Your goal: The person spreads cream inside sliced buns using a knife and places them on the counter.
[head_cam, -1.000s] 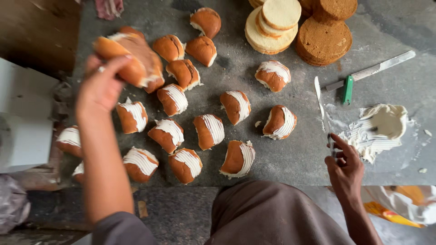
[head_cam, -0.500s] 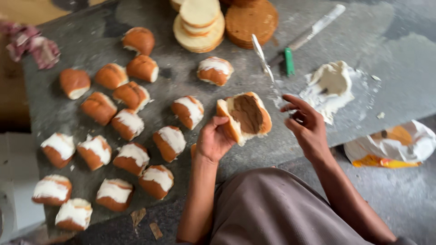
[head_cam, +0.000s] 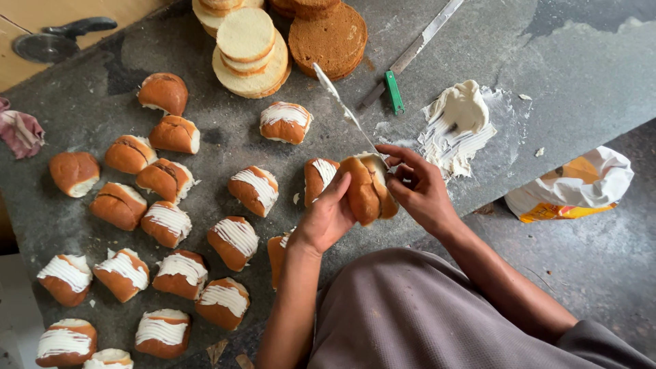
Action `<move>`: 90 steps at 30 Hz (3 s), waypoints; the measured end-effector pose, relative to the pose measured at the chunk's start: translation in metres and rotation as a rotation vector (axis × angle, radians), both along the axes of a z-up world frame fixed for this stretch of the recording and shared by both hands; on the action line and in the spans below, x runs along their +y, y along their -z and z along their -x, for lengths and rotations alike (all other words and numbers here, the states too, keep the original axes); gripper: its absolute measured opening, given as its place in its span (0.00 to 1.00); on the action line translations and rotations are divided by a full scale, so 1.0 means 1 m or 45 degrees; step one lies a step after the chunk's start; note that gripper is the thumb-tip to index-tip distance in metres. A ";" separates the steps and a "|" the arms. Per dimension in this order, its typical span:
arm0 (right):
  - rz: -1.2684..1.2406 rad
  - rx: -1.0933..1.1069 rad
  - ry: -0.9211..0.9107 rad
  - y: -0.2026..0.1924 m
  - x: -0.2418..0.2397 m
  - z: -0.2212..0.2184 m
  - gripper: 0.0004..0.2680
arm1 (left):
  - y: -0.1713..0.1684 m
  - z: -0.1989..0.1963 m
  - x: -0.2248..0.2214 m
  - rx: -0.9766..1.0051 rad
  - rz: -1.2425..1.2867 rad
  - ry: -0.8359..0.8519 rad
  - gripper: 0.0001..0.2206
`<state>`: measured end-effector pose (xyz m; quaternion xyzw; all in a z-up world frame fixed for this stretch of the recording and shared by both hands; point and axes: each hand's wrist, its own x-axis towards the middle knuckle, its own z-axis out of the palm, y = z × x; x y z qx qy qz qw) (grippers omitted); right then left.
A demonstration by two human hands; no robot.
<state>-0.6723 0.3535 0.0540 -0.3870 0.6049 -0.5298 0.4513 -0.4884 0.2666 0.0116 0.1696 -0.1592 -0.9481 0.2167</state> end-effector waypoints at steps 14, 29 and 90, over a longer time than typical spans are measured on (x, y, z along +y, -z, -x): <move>-0.369 0.836 0.353 0.021 0.074 0.092 0.20 | 0.070 -0.032 0.008 -0.182 -0.243 -0.395 0.20; -0.395 1.109 0.501 0.175 0.154 0.149 0.20 | 0.031 -0.020 0.007 -0.080 -0.037 -0.283 0.24; -0.278 0.322 -0.133 0.050 0.056 0.009 0.17 | -0.082 -0.026 0.024 1.453 -0.149 -0.224 0.14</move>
